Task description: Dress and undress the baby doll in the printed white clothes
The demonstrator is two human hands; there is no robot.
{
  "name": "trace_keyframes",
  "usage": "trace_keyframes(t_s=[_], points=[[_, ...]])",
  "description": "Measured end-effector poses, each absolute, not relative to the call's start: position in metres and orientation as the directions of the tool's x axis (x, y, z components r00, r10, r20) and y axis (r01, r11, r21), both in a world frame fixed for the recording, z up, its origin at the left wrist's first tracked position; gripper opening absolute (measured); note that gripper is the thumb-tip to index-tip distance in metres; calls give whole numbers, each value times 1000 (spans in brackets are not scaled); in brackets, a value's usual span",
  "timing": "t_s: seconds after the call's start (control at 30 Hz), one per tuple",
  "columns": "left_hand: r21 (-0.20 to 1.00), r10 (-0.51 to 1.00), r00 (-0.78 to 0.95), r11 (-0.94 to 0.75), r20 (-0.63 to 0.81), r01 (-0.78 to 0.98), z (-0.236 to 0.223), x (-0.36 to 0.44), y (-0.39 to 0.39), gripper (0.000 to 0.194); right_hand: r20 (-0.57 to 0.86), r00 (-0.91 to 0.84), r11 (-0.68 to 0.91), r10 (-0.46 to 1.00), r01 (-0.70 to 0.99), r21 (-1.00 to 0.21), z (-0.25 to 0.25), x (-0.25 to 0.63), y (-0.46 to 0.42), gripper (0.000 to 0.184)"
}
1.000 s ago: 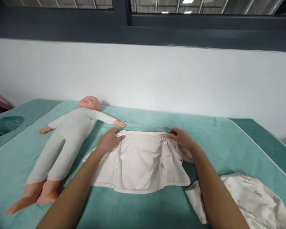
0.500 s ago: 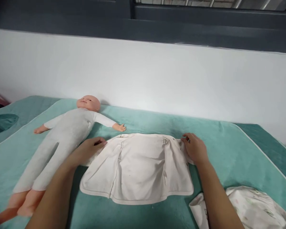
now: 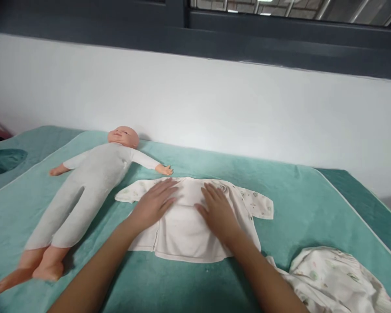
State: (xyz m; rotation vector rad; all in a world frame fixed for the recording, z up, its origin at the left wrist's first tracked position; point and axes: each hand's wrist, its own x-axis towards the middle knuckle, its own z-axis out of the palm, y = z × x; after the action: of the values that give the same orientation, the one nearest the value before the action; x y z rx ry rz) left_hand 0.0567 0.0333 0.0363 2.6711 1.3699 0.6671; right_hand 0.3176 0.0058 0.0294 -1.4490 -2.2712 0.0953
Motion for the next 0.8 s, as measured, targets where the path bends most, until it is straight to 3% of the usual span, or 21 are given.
trace_keyframes(t_s=[0.13, 0.33, 0.57, 0.67, 0.8], points=[[182, 799, 551, -595, 240, 783, 15, 66, 32, 53, 216, -508, 547, 834, 813, -200, 7, 293, -9, 68], [170, 819, 523, -565, 237, 808, 8, 56, 44, 56, 182, -533, 559, 826, 815, -154, 4, 296, -6, 68], [340, 815, 398, -549, 421, 764, 22, 52, 5, 38, 252, -587, 638, 769, 727, -255, 21, 300, -38, 53], [392, 824, 345, -528, 449, 753, 17, 37, -46, 31, 316, -569, 650, 759, 695, -309, 17, 322, -71, 61], [321, 812, 380, -539, 443, 779, 4, 20, -103, 30, 362, -420, 535, 832, 778, -329, 4, 359, -109, 69]])
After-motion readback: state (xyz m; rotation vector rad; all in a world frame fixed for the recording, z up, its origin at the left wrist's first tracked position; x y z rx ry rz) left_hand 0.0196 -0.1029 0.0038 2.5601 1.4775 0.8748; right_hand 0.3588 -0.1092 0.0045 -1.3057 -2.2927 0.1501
